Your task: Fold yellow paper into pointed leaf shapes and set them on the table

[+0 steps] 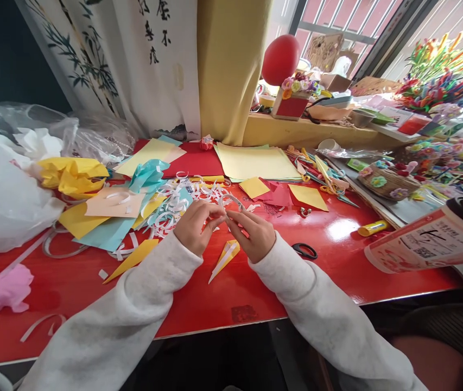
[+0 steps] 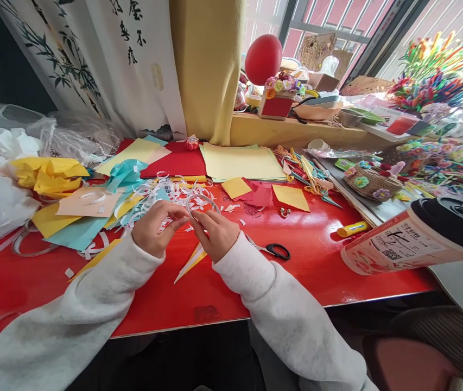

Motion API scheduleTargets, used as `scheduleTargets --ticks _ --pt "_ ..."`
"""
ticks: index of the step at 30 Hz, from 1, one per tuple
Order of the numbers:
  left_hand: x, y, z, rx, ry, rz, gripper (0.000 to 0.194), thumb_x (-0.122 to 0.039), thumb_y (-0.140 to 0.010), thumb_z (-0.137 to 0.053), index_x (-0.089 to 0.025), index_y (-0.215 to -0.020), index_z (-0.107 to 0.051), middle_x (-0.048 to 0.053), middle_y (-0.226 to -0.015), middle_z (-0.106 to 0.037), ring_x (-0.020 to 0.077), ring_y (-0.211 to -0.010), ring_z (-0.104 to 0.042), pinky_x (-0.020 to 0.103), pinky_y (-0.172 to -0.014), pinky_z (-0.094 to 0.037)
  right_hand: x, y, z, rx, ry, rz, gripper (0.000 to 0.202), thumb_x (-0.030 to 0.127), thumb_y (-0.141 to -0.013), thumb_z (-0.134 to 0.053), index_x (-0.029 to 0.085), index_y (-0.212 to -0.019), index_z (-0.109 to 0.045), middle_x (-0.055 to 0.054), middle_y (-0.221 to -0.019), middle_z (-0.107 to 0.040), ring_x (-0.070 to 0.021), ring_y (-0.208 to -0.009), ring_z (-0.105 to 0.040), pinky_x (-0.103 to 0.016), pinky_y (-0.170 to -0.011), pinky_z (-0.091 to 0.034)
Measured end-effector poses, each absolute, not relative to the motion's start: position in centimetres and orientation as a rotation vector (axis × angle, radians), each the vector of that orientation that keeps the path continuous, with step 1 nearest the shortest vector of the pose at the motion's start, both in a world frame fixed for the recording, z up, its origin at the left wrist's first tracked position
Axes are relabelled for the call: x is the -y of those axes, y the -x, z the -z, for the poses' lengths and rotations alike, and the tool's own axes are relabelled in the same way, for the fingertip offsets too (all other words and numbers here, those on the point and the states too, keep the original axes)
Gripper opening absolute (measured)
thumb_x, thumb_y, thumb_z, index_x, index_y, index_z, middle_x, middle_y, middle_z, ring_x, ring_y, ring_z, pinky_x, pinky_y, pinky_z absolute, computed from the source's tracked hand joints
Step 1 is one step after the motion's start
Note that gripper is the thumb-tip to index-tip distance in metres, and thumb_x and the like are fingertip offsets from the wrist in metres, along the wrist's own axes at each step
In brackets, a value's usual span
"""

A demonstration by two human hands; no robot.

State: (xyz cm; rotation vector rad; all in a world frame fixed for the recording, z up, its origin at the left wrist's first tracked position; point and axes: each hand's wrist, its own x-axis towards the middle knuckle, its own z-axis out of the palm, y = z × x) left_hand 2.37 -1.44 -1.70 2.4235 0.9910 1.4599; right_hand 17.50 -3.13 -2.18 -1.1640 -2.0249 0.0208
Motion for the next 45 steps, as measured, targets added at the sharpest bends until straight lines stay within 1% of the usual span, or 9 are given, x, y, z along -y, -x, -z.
scheduleTargets --ticks 3,9,16,22,26,31,36,40,45 --pt "1.5 -2.3 1.7 -1.029 -2.542 -1.520 0.012 -0.011 -0.075 -0.049 -0.016 -0.085 -0.050 0.002 -0.078 -0.056 0.0118 -0.073 -0.049 0.026 -0.067 -0.044 3.2 -17.4 2.1 2.021 1.219 -0.056 0.032 0.029 -0.082 -0.040 0.018 -0.111 -0.048 -0.002 -0.073 -0.060 -0.0086 -0.060 -0.054 -0.018 -0.054 -0.041" --pt "1.9 -2.3 1.3 -1.049 -2.591 -1.622 0.014 -0.008 -0.073 -0.049 -0.016 -0.084 -0.048 0.002 -0.074 -0.056 0.0121 -0.070 -0.049 0.026 -0.065 -0.043 3.3 -17.6 2.1 2.111 1.206 0.000 0.030 0.031 -0.083 -0.037 0.021 -0.104 -0.055 -0.001 -0.066 -0.054 -0.0069 -0.053 -0.049 -0.018 -0.049 -0.037" --pt "1.6 -2.0 1.0 -1.081 -2.425 -1.589 0.008 -0.010 -0.074 -0.049 -0.018 -0.076 -0.046 0.000 -0.072 -0.052 0.0115 -0.069 -0.049 0.025 -0.065 -0.042 3.4 -17.6 1.1 2.072 1.082 -0.288 0.032 0.029 -0.082 -0.040 0.020 -0.111 -0.049 -0.002 -0.078 -0.062 -0.0077 -0.060 -0.053 -0.019 -0.057 -0.041" --pt "1.8 -2.1 1.0 -1.003 -2.487 -1.562 0.014 -0.004 -0.073 -0.045 -0.018 -0.076 -0.049 0.001 -0.073 -0.053 0.0119 -0.070 -0.048 0.026 -0.064 -0.042 3.0 -18.1 0.8 2.123 1.160 -0.252 0.027 0.034 -0.080 -0.043 0.021 -0.098 -0.058 0.003 -0.052 -0.057 -0.0049 -0.044 -0.046 -0.017 -0.045 -0.033" --pt "1.4 -1.8 1.0 -1.055 -2.474 -1.498 0.015 -0.010 -0.075 -0.046 -0.019 -0.084 -0.054 0.002 -0.077 -0.052 0.0115 -0.072 -0.049 0.026 -0.067 -0.044 2.6 -18.3 1.0 2.064 1.174 -0.272 0.025 0.036 -0.078 -0.045 0.017 -0.085 -0.061 0.002 -0.051 -0.056 -0.0047 -0.044 -0.046 -0.016 -0.045 -0.032" --pt "0.4 -0.9 0.6 -1.179 -2.254 -1.648 0.023 -0.028 -0.074 -0.051 -0.021 -0.096 -0.054 0.006 -0.104 -0.044 0.0161 -0.092 -0.048 0.027 -0.070 -0.046 2.5 -18.5 1.2 1.978 1.154 -0.262 0.021 0.031 -0.078 -0.047 0.017 -0.082 -0.062 -0.002 -0.068 -0.064 -0.0070 -0.052 -0.052 -0.018 -0.051 -0.038" --pt "1.0 -1.8 0.7 -0.961 -2.593 -1.420 0.011 -0.023 -0.073 -0.054 -0.019 -0.082 -0.055 0.002 -0.078 -0.058 0.0145 -0.076 -0.050 0.030 -0.072 -0.042 2.9 -18.3 1.4 2.060 1.111 -0.226 0.021 0.027 -0.080 -0.044 0.018 -0.087 -0.061 -0.003 -0.076 -0.065 -0.0091 -0.060 -0.056 -0.019 -0.056 -0.041" --pt "1.4 -2.3 1.0 -1.012 -2.561 -1.442 0.002 -0.020 -0.075 -0.051 -0.018 -0.075 -0.052 0.001 -0.072 -0.057 0.0129 -0.069 -0.048 0.027 -0.064 -0.041 3.1 -18.3 1.3 2.114 1.106 -0.237 0.022 0.024 -0.081 -0.040 0.018 -0.090 -0.059 -0.003 -0.077 -0.064 -0.0095 -0.064 -0.057 -0.019 -0.056 -0.040" --pt "1.0 -2.6 1.7 -1.030 -2.602 -1.386 0.008 -0.019 -0.077 -0.045 -0.018 -0.070 -0.047 0.002 -0.068 -0.051 0.0140 -0.067 -0.043 0.027 -0.061 -0.039 3.6 -17.9 1.2 2.127 1.122 -0.194 0.021 0.023 -0.082 -0.038 0.018 -0.087 -0.058 -0.003 -0.076 -0.063 -0.0095 -0.064 -0.056 -0.019 -0.057 -0.039"
